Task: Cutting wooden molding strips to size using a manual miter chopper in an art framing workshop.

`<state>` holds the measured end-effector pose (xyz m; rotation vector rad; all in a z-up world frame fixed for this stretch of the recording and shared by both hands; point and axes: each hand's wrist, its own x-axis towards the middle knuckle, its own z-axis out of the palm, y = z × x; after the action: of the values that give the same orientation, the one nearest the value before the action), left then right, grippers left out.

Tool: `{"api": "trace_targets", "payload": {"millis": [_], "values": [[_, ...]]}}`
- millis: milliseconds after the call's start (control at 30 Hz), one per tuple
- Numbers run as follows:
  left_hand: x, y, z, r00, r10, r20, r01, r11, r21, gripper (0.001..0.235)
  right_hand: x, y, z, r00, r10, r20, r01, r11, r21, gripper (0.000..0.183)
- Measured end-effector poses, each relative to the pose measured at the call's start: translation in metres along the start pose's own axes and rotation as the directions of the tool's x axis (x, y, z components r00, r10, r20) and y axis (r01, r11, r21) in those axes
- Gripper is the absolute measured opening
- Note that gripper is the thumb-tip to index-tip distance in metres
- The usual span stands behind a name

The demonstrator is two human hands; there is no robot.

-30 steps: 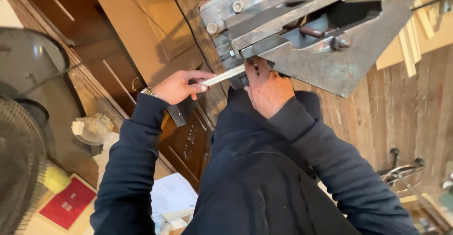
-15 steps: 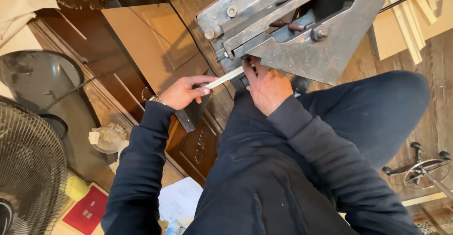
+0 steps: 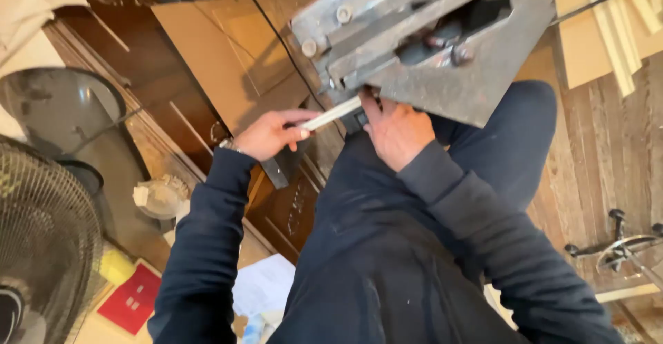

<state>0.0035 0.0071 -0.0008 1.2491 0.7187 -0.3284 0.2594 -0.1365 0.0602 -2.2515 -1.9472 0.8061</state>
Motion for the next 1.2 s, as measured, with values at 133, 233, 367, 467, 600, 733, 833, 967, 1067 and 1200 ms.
{"api": "trace_targets", "payload": {"millis": [133, 233, 367, 467, 600, 733, 833, 967, 1067, 1200], "values": [[-0.001, 0.002, 0.002, 0.999, -0.045, 0.007, 0.045, 0.998, -0.045, 0.046, -0.005, 0.006, 0.007, 1.000, -0.012, 0.023, 0.012, 1.000, 0.006, 0.058], [0.004, 0.005, 0.001, 0.999, -0.048, 0.005, 0.049, 0.997, -0.056, 0.045, -0.002, 0.005, 0.003, 0.999, 0.005, 0.049, -0.006, 1.000, 0.017, 0.058], [-0.002, 0.008, 0.001, 0.999, -0.045, 0.002, 0.045, 0.998, -0.048, 0.043, -0.002, 0.003, 0.002, 0.996, -0.069, -0.061, 0.069, 0.998, -0.001, 0.060], [-0.002, 0.017, 0.000, 0.999, -0.054, 0.007, 0.054, 0.998, -0.012, 0.044, -0.001, 0.000, -0.007, 0.999, -0.032, -0.004, 0.032, 0.999, 0.023, 0.062], [0.001, 0.007, 0.000, 0.999, -0.049, 0.011, 0.049, 0.998, -0.028, 0.045, -0.001, 0.001, -0.003, 1.000, -0.025, 0.012, 0.025, 1.000, 0.013, 0.063], [0.000, 0.003, 0.000, 0.999, -0.026, 0.024, 0.028, 0.998, -0.063, 0.043, -0.003, 0.003, 0.000, 0.999, -0.040, -0.016, 0.040, 0.999, 0.023, 0.063], [0.001, 0.005, 0.001, 1.000, -0.023, 0.018, 0.024, 0.998, -0.054, 0.044, -0.003, 0.003, -0.001, 0.998, -0.053, -0.043, 0.053, 0.999, 0.000, 0.064], [0.002, 0.010, 0.002, 1.000, -0.028, -0.005, 0.028, 0.999, -0.021, 0.042, -0.002, 0.001, -0.008, 0.999, -0.030, -0.023, 0.030, 1.000, -0.003, 0.065], [0.003, 0.013, 0.004, 0.999, -0.032, -0.011, 0.032, 0.999, -0.007, 0.042, -0.002, 0.002, -0.011, 0.998, -0.038, -0.043, 0.038, 0.999, -0.002, 0.064], [0.003, 0.013, 0.003, 1.000, -0.031, -0.005, 0.031, 0.999, -0.011, 0.042, -0.002, 0.003, -0.009, 0.999, -0.034, -0.035, 0.035, 0.999, 0.004, 0.063]]}}
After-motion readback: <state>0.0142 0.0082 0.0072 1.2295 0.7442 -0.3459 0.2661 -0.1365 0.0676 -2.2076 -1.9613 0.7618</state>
